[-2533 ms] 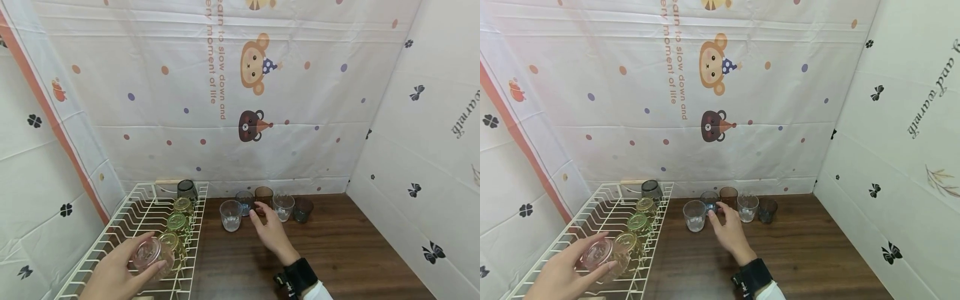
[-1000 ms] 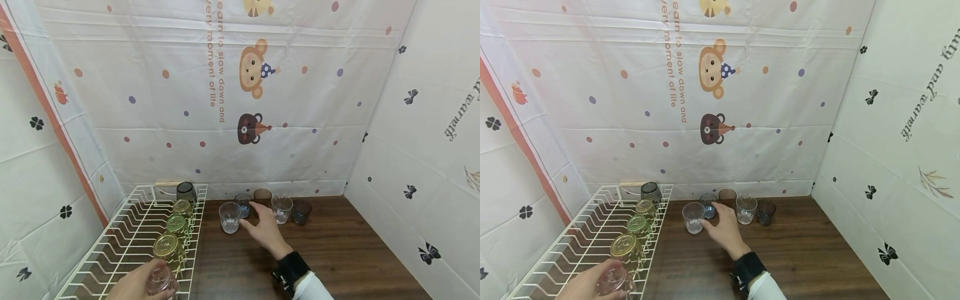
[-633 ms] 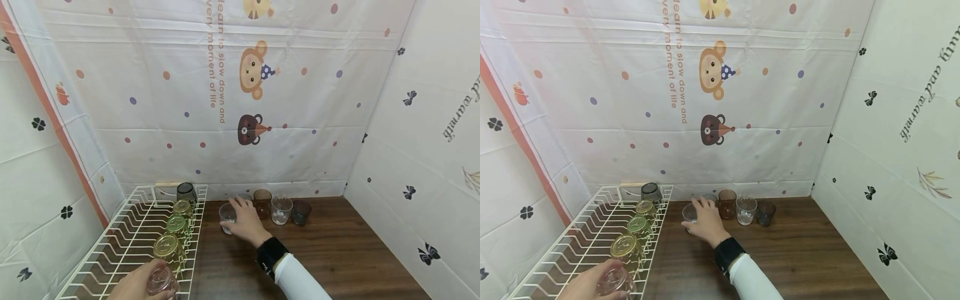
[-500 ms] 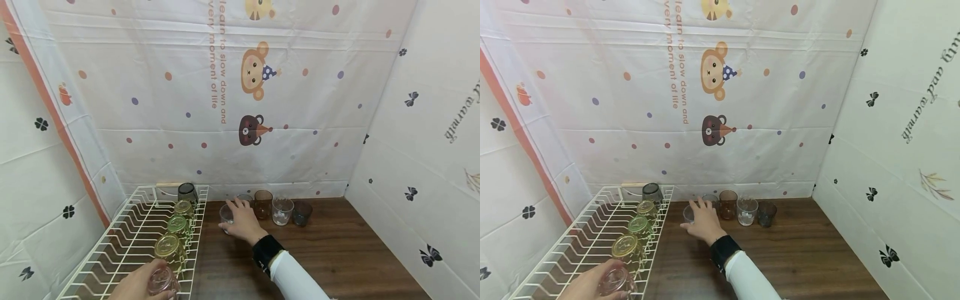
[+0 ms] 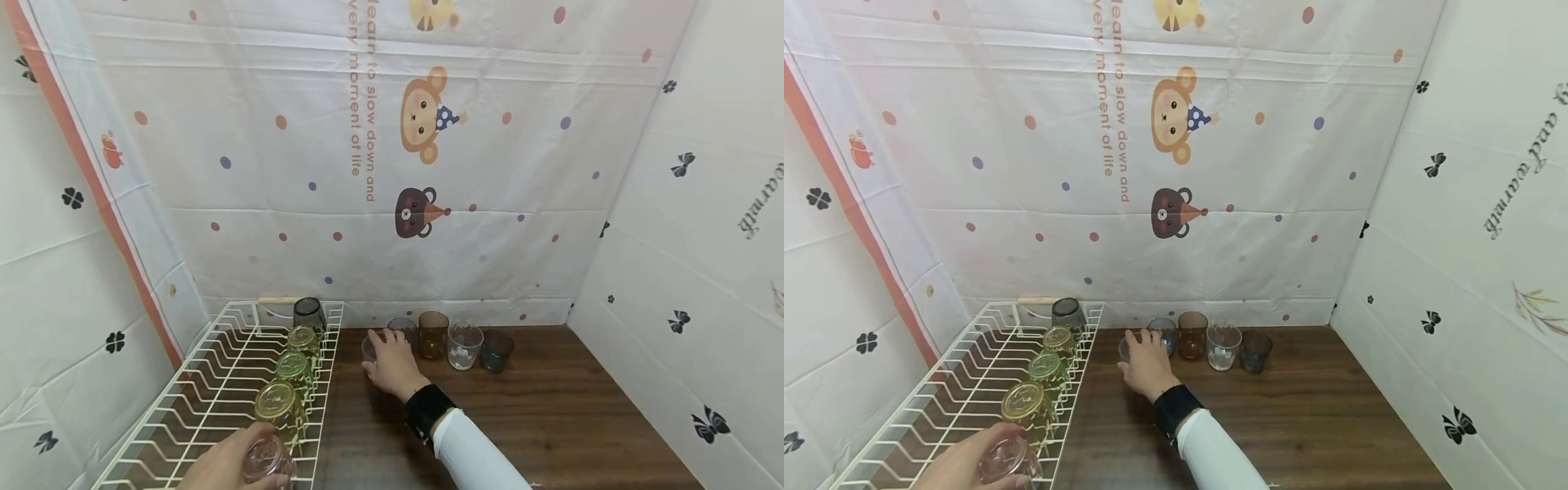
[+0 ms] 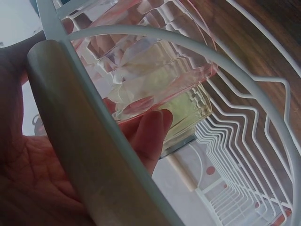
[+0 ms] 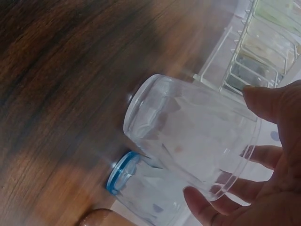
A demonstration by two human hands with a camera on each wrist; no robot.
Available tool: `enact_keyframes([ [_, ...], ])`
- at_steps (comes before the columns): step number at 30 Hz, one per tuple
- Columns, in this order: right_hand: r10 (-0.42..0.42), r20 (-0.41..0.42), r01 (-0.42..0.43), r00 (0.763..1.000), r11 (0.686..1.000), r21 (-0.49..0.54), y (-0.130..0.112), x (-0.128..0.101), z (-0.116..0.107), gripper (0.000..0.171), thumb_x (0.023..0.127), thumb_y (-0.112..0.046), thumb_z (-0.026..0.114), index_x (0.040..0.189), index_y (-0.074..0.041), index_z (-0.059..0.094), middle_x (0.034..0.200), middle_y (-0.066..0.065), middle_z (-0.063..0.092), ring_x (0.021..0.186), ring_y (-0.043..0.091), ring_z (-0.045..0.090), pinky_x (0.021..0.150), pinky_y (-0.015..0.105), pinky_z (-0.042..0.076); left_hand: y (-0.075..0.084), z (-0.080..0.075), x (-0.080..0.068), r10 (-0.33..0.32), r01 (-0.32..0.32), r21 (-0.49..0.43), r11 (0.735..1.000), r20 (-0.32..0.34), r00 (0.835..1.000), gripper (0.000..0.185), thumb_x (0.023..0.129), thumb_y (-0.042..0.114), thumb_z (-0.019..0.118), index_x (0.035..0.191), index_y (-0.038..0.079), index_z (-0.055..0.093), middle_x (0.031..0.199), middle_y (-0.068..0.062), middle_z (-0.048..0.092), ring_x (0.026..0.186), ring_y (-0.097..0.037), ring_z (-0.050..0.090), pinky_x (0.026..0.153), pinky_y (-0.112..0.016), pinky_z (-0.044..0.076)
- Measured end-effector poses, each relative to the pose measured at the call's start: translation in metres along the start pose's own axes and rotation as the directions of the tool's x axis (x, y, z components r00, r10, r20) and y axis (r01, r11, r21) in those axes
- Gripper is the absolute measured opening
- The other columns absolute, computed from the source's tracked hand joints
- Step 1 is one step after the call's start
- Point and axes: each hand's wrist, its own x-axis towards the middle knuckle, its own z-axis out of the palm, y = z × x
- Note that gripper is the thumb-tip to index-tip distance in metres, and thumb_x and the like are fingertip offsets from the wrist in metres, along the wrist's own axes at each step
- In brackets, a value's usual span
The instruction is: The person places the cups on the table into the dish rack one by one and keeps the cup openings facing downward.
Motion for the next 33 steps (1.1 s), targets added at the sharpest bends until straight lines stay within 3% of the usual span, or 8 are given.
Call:
enact_keyframes([
  [9,-0.001,-0.042,0.004,0.999,0.998,0.062,0.004,0.002,0.003,0.056,0.100,-0.031,0.072,0.150,-0.009,0.059,0.155,0.026,0.053,0.141,0.049,0.048,0.112,0.063,0.050,0.001,-0.005,-0.002,0.032,-0.032,-0.012,0.999,-0.009,0.999,0.072,0.082,0.057,0.088,0.137,0.017,0.065,0.109,0.005,0.074,0.088,-0.012,0.066,0.072,-0.041,0.057],
  [17,0.030,-0.015,-0.028,0.999,0.992,0.126,0.007,0.004,0.005,0.074,0.089,-0.031,0.074,0.157,-0.008,0.053,0.153,0.026,0.052,0.142,0.048,0.045,0.113,0.062,0.049,-0.001,-0.008,-0.003,0.012,-0.012,-0.028,1.000,-0.006,1.000,0.074,0.084,0.059,0.084,0.142,0.017,0.063,0.121,0.002,0.074,0.098,-0.017,0.069,0.075,-0.044,0.058],
  [24,0.030,-0.060,-0.018,0.998,0.983,0.181,0.010,-0.003,0.008,0.074,0.086,-0.031,0.075,0.153,-0.008,0.056,0.147,0.024,0.055,0.138,0.043,0.046,0.110,0.057,0.051,-0.001,-0.010,-0.009,0.031,-0.035,-0.030,0.999,-0.117,0.993,0.077,0.080,0.061,0.087,0.141,0.019,0.065,0.118,0.004,0.074,0.094,-0.012,0.069,0.073,-0.036,0.057],
  [28,0.082,-0.098,-0.053,0.992,0.963,0.264,0.011,-0.013,0.007,0.078,0.086,-0.032,0.077,0.158,-0.014,0.052,0.152,0.021,0.051,0.141,0.040,0.045,0.104,0.051,0.054,0.001,-0.011,-0.013,0.091,-0.095,-0.008,0.995,-0.230,0.969,0.077,0.079,0.061,0.088,0.138,0.016,0.067,0.120,0.001,0.075,0.102,-0.020,0.073,0.083,-0.041,0.061],
  [30,0.106,-0.129,-0.064,0.986,0.953,0.297,0.012,-0.018,0.006,0.081,0.086,-0.032,0.077,0.161,-0.017,0.049,0.154,0.019,0.049,0.141,0.038,0.045,0.098,0.048,0.056,0.001,-0.010,-0.016,0.134,-0.132,0.027,0.991,-0.308,0.942,0.076,0.079,0.060,0.088,0.137,0.014,0.068,0.122,-0.003,0.076,0.108,-0.027,0.073,0.088,-0.049,0.062],
  [33,0.130,-0.204,-0.055,0.970,0.940,0.336,0.013,-0.026,0.005,0.082,0.086,-0.031,0.077,0.162,-0.020,0.048,0.154,0.018,0.047,0.140,0.036,0.044,0.094,0.047,0.056,0.002,-0.008,-0.018,0.185,-0.179,0.053,0.982,-0.424,0.886,0.074,0.078,0.057,0.090,0.134,0.013,0.070,0.122,-0.005,0.077,0.111,-0.033,0.073,0.091,-0.058,0.061],
])
